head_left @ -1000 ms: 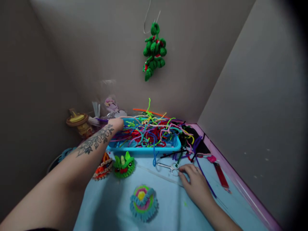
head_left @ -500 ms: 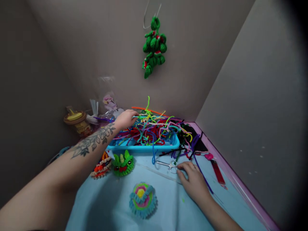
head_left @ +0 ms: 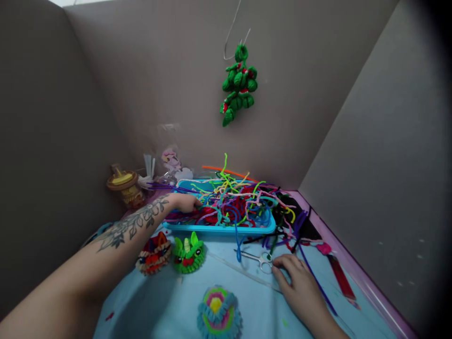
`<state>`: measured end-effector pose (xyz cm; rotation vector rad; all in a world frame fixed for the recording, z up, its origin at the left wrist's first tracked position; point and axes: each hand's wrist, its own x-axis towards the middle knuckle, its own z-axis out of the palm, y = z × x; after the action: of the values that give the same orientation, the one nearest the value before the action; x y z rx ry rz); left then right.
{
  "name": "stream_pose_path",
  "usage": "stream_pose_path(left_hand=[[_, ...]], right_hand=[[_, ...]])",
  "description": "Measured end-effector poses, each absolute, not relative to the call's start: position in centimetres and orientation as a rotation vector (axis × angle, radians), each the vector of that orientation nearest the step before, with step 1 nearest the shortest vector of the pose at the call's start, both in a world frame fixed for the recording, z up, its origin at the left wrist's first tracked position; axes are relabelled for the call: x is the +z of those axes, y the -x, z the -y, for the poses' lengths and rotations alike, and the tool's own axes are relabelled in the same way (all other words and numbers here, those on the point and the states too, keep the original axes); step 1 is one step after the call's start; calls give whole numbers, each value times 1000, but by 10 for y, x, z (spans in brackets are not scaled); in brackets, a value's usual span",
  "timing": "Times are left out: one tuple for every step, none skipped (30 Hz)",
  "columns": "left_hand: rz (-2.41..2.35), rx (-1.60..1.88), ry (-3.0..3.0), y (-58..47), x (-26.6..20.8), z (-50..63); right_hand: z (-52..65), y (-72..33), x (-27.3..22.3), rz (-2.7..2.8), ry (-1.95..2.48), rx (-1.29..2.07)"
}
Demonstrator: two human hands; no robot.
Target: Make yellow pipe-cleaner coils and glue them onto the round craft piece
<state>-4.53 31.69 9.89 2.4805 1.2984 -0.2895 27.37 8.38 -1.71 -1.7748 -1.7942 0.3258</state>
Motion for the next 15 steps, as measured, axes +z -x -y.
stream_pose_path(left_hand=[[-1295,-252,-2477,48,103,-321],[-1307,-202,-2479,51,106,-326],[-1337,-139,-2484,54,110,-332],[-1388,-65,-2491,56,112,-338],[-1456,14,-2496,58,114,-343],[-1532,89,-2497,59,115,-349],[-1604,152,-2494,60,114,-353],[-1662,196,-2491,60,113,-356],[-1698,218,-2492,60,112,-358],[-1714,222,-2499,59,110,-360],[-1713,214,-2510,58,107,-360],[-1701,201,-2524,57,106,-360],[-1685,189,-2539,56,104,-359],[-1670,183,-2554,55,104,-357],[-1659,183,-2567,54,104,-356]], right_hand=[[-84,-273,-17,1794,1769,322],[-84,-273,-17,1795,1764,320],[-84,-273,-16,1797,1762,319],[-84,-273,-16,1800,1762,319],[-83,-273,-16,1802,1761,319],[-83,-273,-16,1801,1762,318],[-83,-273,-17,1800,1762,317],[-83,-274,-17,1800,1760,317],[-83,-274,-18,1801,1758,319],[-83,-274,-18,1800,1756,321],[-83,-274,-19,1798,1756,321],[-84,-274,-19,1797,1757,322],[-84,-275,-19,1796,1759,324],[-84,-275,-19,1796,1761,325],[-84,-275,-19,1798,1763,328]])
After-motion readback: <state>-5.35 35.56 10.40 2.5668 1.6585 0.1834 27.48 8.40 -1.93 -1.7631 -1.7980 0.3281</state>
